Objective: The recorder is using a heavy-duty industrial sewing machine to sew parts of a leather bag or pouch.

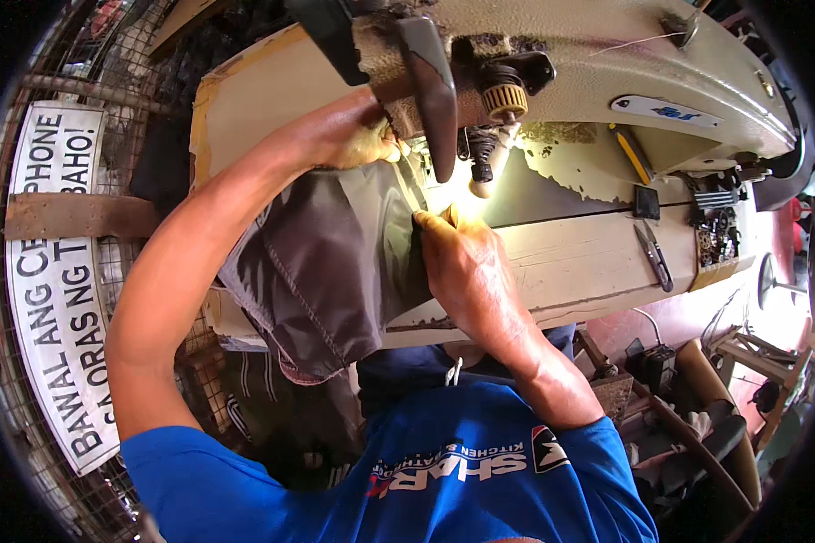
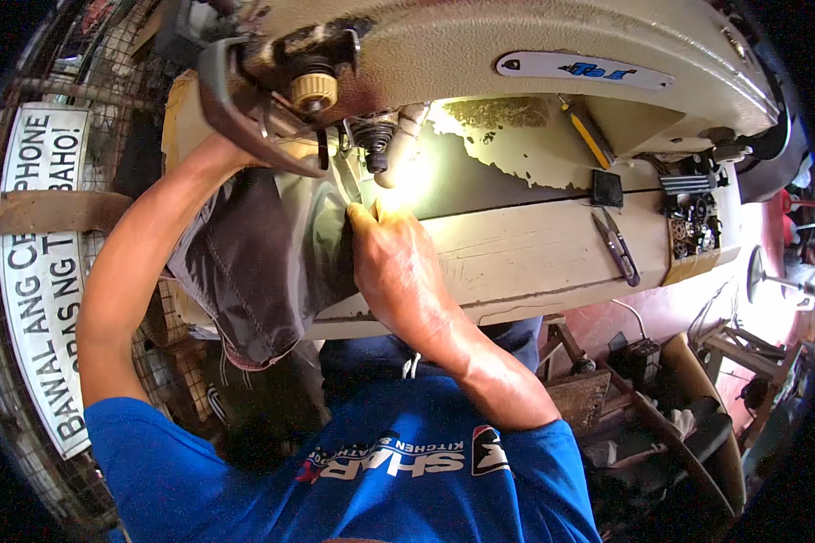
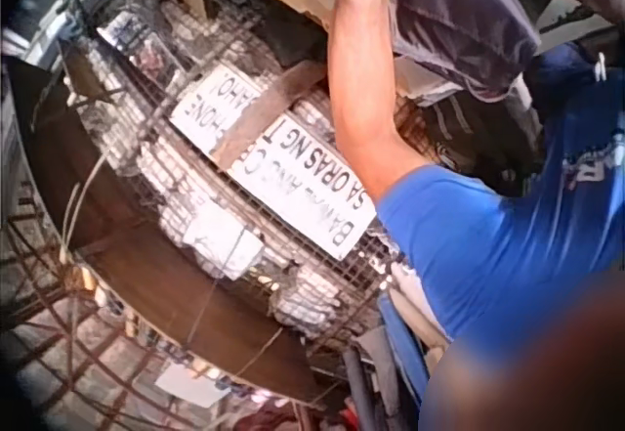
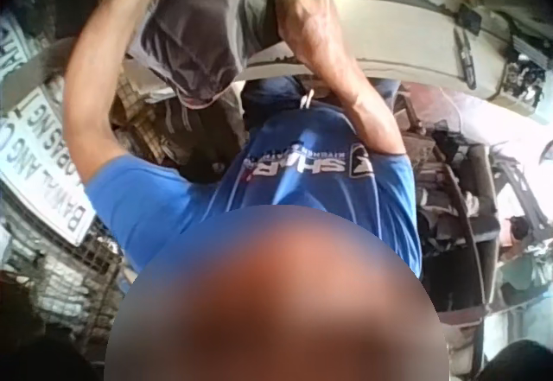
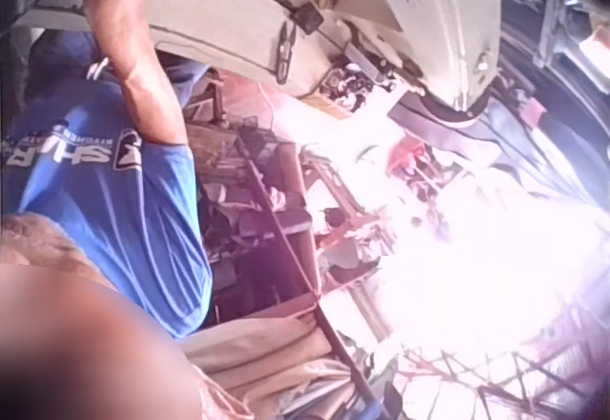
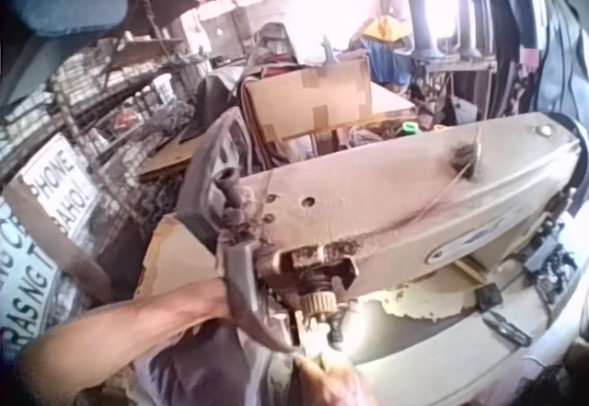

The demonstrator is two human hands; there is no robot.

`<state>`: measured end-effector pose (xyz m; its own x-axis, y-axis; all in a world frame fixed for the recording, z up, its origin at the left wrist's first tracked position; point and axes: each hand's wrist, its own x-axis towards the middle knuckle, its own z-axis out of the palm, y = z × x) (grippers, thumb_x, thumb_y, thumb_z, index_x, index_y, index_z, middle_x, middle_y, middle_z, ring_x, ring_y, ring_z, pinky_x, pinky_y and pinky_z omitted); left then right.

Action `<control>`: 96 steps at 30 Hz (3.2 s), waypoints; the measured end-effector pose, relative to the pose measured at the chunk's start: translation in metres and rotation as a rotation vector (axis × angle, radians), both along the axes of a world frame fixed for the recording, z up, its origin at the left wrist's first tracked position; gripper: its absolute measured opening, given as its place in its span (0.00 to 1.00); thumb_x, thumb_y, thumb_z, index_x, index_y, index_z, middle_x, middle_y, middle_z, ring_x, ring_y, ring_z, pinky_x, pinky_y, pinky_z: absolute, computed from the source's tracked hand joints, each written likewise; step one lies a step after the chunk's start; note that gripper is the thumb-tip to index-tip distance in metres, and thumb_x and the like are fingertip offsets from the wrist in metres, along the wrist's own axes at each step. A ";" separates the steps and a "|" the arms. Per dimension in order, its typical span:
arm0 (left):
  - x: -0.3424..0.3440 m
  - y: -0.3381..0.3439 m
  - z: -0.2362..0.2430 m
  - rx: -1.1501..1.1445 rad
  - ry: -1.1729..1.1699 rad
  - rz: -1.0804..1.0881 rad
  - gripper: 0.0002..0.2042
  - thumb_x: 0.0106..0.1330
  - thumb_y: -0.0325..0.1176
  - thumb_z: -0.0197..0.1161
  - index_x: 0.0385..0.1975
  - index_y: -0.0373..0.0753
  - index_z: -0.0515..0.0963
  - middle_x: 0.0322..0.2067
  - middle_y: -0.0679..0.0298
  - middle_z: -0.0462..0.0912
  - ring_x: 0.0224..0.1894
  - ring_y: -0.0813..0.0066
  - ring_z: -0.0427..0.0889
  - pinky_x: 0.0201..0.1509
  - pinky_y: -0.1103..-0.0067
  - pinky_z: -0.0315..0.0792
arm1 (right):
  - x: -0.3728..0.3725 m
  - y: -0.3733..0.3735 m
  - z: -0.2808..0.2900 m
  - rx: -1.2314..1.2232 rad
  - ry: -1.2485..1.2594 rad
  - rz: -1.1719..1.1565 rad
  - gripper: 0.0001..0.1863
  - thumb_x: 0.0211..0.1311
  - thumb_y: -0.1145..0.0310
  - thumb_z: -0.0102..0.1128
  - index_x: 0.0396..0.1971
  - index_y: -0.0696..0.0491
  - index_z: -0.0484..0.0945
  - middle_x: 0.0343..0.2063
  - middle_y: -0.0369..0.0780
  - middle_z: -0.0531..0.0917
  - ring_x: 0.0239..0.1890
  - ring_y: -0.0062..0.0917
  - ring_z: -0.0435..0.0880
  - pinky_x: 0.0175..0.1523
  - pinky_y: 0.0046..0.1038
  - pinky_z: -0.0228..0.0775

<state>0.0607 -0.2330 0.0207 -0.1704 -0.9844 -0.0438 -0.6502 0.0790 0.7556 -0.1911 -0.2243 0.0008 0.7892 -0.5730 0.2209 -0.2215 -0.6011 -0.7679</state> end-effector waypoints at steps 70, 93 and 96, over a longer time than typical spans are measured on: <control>0.007 0.015 0.043 0.325 -0.465 0.048 0.20 0.61 0.50 0.68 0.46 0.42 0.82 0.27 0.58 0.84 0.30 0.70 0.82 0.38 0.69 0.73 | -0.005 -0.001 0.003 0.141 -0.169 -0.183 0.10 0.62 0.76 0.61 0.43 0.57 0.79 0.34 0.48 0.81 0.36 0.46 0.82 0.42 0.40 0.75; 0.021 0.012 0.001 -0.029 0.140 -0.138 0.25 0.57 0.28 0.73 0.56 0.39 0.76 0.52 0.60 0.81 0.55 0.66 0.77 0.59 0.70 0.71 | -0.012 0.004 -0.005 -0.128 -0.175 -0.034 0.27 0.50 0.81 0.56 0.55 0.61 0.75 0.37 0.46 0.75 0.39 0.40 0.78 0.42 0.37 0.75; 0.022 0.011 0.000 -0.112 -0.063 -0.185 0.27 0.55 0.28 0.74 0.57 0.40 0.75 0.54 0.60 0.80 0.58 0.64 0.75 0.62 0.69 0.69 | -0.012 0.004 -0.004 -0.106 -0.167 -0.035 0.26 0.50 0.81 0.56 0.54 0.62 0.75 0.39 0.47 0.76 0.40 0.42 0.78 0.43 0.38 0.75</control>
<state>0.0831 -0.2217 0.0211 -0.3486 -0.9360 0.0483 -0.6623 0.2825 0.6939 -0.2031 -0.2205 -0.0029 0.7168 -0.5658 0.4075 -0.1188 -0.6750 -0.7282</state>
